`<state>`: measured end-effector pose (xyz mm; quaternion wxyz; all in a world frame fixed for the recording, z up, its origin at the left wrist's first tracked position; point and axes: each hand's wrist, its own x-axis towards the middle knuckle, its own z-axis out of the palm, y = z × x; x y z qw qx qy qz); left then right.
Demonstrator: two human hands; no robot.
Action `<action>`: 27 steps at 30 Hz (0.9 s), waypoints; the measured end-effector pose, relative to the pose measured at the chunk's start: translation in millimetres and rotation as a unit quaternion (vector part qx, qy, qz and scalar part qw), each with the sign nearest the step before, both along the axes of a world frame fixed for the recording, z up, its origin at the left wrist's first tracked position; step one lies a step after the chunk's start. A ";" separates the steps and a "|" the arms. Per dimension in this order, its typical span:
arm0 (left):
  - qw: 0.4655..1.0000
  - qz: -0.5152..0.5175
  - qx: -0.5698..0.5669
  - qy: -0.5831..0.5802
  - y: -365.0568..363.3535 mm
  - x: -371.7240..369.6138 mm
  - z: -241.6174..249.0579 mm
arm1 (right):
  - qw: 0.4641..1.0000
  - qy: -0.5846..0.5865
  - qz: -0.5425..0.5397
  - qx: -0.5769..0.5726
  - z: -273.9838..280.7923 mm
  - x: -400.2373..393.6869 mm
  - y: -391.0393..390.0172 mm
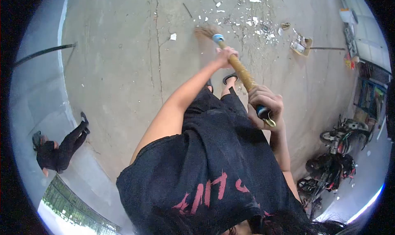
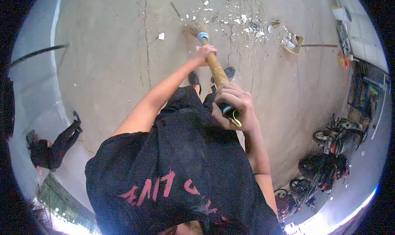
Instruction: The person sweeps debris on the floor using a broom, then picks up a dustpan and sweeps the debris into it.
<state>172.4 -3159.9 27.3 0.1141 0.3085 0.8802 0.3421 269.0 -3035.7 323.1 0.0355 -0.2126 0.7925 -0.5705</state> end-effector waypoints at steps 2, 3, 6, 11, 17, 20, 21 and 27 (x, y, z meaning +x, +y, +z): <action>0.999 -0.028 0.012 -0.010 31.4 -3.2 18.7 | 0.999 0.005 -0.022 0.025 6.4 6.0 9.5; 0.999 -0.046 0.022 -0.019 46.4 -5.7 28.0 | 0.998 0.020 -0.042 0.034 8.9 8.1 14.7; 0.994 -0.107 0.032 -0.021 79.2 -17.9 50.3 | 0.993 0.073 -0.085 0.038 14.0 12.5 35.0; 0.992 -0.091 0.050 0.065 83.0 -15.9 87.1 | 0.978 0.099 -0.141 -0.117 51.3 12.7 66.1; 0.986 0.001 -0.163 0.037 -17.3 -17.9 80.6 | 0.974 0.028 -0.106 -0.201 -6.4 -15.8 71.2; 0.980 0.042 -0.193 0.011 -83.5 -7.8 36.6 | 0.988 -0.036 -0.017 -0.148 -52.0 -20.2 41.2; 0.980 0.084 -0.177 -0.031 -101.5 -2.7 21.4 | 0.987 -0.047 0.016 -0.151 -69.9 -21.0 29.5; 0.985 0.128 -0.086 -0.073 -100.2 9.4 -18.6 | 0.991 -0.048 0.066 -0.105 -83.8 -22.5 7.2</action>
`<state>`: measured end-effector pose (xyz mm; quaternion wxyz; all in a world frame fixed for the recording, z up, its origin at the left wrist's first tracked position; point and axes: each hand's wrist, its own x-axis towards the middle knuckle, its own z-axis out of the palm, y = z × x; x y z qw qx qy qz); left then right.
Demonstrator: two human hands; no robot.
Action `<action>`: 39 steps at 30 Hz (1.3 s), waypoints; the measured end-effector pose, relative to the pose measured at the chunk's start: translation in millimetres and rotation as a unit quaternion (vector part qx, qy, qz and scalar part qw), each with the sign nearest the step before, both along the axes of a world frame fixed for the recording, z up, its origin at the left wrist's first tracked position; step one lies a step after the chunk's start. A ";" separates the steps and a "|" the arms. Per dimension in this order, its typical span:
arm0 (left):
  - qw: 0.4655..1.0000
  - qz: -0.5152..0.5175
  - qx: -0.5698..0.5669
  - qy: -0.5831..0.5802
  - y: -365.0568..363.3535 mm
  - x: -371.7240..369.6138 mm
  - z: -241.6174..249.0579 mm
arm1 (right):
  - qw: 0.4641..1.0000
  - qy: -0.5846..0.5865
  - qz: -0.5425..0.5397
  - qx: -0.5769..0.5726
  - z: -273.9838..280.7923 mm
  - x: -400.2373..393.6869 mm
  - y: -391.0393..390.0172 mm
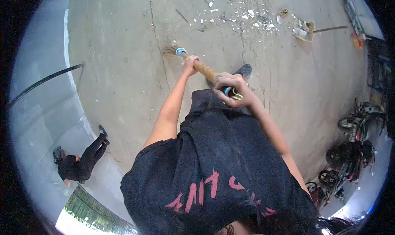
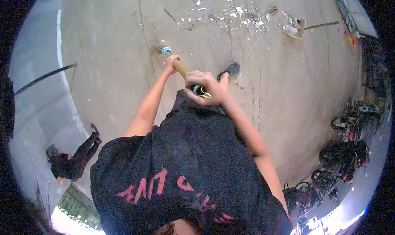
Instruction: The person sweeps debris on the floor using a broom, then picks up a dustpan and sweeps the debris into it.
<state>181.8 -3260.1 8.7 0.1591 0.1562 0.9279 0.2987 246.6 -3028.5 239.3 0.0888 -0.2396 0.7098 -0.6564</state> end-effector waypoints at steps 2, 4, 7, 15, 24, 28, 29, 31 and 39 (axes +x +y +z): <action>0.997 -0.009 0.067 0.032 19.6 -1.0 -12.0 | 0.998 0.004 -0.022 0.057 0.1 7.6 14.5; 0.996 -0.009 0.072 0.041 43.0 -3.8 -10.8 | 0.999 0.006 -0.020 0.049 8.3 10.4 26.1; 0.993 -0.034 0.099 0.045 75.3 -8.9 3.6 | 0.998 0.008 -0.040 0.044 29.9 11.7 37.0; 0.967 -0.131 0.213 0.044 178.3 -24.6 28.0 | 0.983 0.006 -0.150 0.102 85.8 20.5 58.1; 0.953 -0.168 0.249 0.036 225.4 -39.0 103.8 | 0.962 0.098 -0.248 0.054 125.6 20.6 91.0; 0.962 -0.144 0.218 0.079 203.2 -17.9 122.3 | 0.965 0.114 -0.187 -0.142 143.2 18.4 119.7; 0.973 -0.110 0.186 0.077 191.9 -8.6 126.0 | 0.965 0.114 -0.187 -0.145 140.2 17.1 122.7; 0.987 -0.053 0.139 0.067 172.5 11.5 126.3 | 0.958 0.052 -0.209 -0.191 127.7 13.0 126.9; 0.991 -0.020 0.132 -0.018 155.0 59.9 64.8 | 0.986 -0.003 -0.141 -0.086 85.0 22.4 81.1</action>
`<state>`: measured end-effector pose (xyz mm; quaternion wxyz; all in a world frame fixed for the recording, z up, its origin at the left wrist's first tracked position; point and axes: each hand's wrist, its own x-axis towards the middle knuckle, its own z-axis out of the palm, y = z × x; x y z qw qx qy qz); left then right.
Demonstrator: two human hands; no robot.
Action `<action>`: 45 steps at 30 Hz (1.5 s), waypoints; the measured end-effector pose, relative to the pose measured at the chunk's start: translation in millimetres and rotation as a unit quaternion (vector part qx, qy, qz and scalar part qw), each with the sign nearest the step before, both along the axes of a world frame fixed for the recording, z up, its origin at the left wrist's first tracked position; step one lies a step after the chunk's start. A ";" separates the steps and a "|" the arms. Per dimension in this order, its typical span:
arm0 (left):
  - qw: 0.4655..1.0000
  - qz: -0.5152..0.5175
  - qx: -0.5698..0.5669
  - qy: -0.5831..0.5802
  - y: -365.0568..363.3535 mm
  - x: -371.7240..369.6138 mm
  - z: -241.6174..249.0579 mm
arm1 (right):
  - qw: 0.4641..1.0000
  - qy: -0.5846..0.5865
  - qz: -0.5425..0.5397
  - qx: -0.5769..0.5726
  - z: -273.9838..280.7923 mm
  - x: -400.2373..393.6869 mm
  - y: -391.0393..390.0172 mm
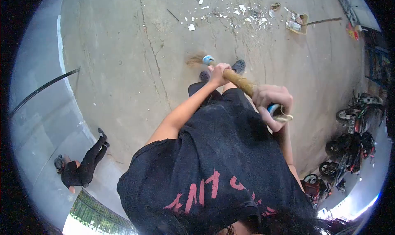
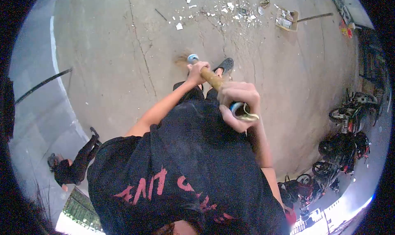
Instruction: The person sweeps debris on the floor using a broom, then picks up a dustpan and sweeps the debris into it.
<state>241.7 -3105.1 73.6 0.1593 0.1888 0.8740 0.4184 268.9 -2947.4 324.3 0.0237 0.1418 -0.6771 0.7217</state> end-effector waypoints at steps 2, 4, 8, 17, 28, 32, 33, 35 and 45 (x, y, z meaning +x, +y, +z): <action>0.999 -0.029 0.032 -0.014 22.3 -8.1 2.1 | 1.000 0.014 -0.017 -0.004 12.9 4.7 13.3; 0.993 -0.054 0.092 0.046 52.1 -14.8 1.3 | 0.999 0.030 -0.034 -0.006 25.6 6.5 21.6; 0.987 -0.048 0.133 0.071 111.7 -37.7 1.0 | 0.994 0.073 -0.020 0.078 37.3 4.5 27.6; 0.973 -0.053 0.192 0.115 148.9 -77.9 56.8 | 0.982 0.146 -0.107 0.058 66.2 -18.6 77.1; 0.978 0.022 -0.186 0.088 -5.0 -104.6 -17.3 | 0.995 0.045 0.089 -0.020 -73.9 -60.8 60.6; 0.994 -0.001 -0.079 0.074 19.1 -105.5 -56.0 | 0.990 0.082 0.113 0.034 -68.7 -53.0 61.1; 0.995 0.001 -0.057 0.078 39.0 -103.1 -54.0 | 0.990 0.086 0.105 0.048 -60.2 -50.2 68.8; 0.990 0.012 0.031 0.138 83.5 -103.3 -50.9 | 0.988 0.090 0.092 0.084 -48.3 -43.4 92.4; 0.973 -0.111 0.092 0.180 209.1 -121.4 32.4 | 0.983 0.143 -0.052 0.107 35.6 -36.9 123.4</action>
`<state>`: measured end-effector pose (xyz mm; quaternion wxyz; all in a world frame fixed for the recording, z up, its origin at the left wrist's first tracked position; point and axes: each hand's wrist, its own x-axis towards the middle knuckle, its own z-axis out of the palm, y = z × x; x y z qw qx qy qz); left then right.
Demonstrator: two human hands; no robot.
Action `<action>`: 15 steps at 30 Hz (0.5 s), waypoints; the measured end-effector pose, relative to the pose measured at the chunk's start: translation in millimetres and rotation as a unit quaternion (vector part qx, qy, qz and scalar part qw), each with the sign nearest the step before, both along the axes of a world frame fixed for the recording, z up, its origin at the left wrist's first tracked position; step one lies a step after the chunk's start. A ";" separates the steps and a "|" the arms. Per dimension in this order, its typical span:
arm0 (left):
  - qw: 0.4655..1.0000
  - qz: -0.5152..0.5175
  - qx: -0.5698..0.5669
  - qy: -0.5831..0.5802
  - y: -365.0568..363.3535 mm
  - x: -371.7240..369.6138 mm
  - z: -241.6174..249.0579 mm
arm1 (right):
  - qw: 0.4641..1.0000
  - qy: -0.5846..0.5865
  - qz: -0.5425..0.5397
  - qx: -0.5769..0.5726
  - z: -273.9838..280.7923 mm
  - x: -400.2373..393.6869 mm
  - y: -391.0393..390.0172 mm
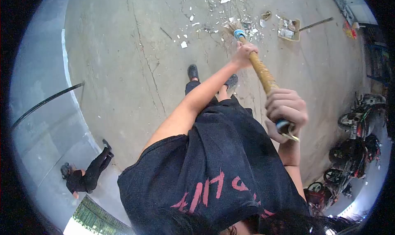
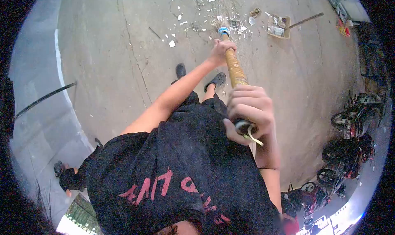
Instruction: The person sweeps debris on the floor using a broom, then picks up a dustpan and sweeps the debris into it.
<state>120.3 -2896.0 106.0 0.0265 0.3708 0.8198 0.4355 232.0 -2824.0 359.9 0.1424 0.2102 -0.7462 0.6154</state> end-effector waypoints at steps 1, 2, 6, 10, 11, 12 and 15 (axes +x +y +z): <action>1.000 0.000 0.001 0.000 -2.7 0.5 8.2 | 1.000 0.000 0.000 0.001 7.0 -1.0 -0.3; 1.000 -0.001 0.026 0.018 -7.7 -0.4 16.4 | 0.999 0.017 -0.011 -0.046 12.4 -2.3 0.9; 0.999 -0.041 -0.005 -0.003 -63.7 -12.4 8.6 | 0.985 0.038 0.029 -0.165 8.3 -18.8 1.5; 0.987 0.023 -0.161 0.006 -154.8 -30.1 -3.4 | 0.981 -0.049 0.020 -0.186 -36.1 -46.4 -34.8; 0.987 0.019 -0.162 0.004 -174.3 -37.7 -6.8 | 0.982 -0.066 0.035 -0.175 -47.5 -55.1 -48.4; 0.983 0.033 -0.178 -0.020 -193.1 -42.9 -17.8 | 0.982 -0.084 0.054 -0.163 -55.0 -63.0 -63.0; 0.977 0.062 -0.195 -0.055 -219.7 -54.4 -46.0 | 0.983 -0.129 0.083 -0.100 -61.3 -83.0 -104.9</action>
